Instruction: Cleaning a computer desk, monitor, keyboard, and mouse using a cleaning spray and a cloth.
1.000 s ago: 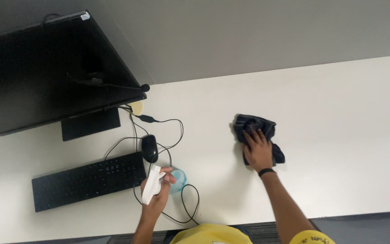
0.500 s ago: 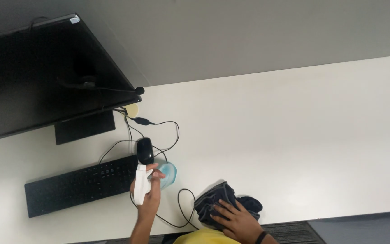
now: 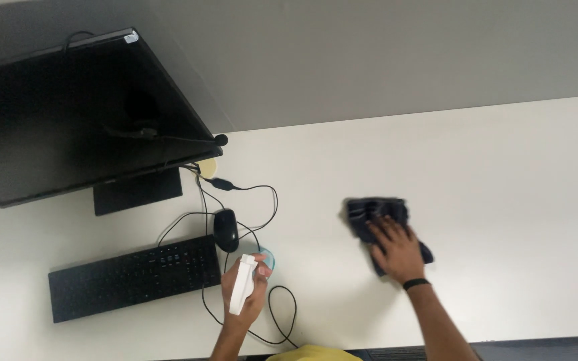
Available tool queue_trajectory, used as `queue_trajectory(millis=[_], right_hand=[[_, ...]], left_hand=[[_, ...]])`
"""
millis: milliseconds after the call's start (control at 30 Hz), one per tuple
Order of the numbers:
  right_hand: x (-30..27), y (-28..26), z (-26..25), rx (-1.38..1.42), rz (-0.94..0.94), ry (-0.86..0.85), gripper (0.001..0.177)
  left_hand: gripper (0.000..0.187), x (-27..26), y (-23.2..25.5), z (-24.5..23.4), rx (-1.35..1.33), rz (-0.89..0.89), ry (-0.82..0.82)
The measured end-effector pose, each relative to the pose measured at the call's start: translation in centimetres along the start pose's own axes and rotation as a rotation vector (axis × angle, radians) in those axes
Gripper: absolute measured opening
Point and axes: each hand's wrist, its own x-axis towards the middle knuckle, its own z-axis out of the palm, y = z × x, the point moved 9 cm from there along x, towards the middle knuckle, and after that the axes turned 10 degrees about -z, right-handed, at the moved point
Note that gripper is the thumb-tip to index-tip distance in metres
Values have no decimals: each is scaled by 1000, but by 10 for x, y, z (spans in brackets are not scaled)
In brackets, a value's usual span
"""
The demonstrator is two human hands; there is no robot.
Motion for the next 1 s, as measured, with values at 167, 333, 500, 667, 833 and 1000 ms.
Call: queue_trajectory(millis=[167,333,500,667,833,1000], right_hand=[[15,68,-19,-43,339,166,51],[73,20,-22,45,581,421,53],[176,-80,-4,127,308,289,55],[248,-143,-12,200,92,93,59],[304,-167,14,107,-247,-96,59],[317,-146,0,84,-343,-116,54]], left_hand=[[17,5,-12,-3,32,-7,-21],[19,2,-22,0,-35,-84,-31],[22,3,-8,-1,-18,30,-28],[18,4,10,-2,27,78,-23],[15,5,9,0,24,62,-43],[12,5,0,2,33,0,-10]])
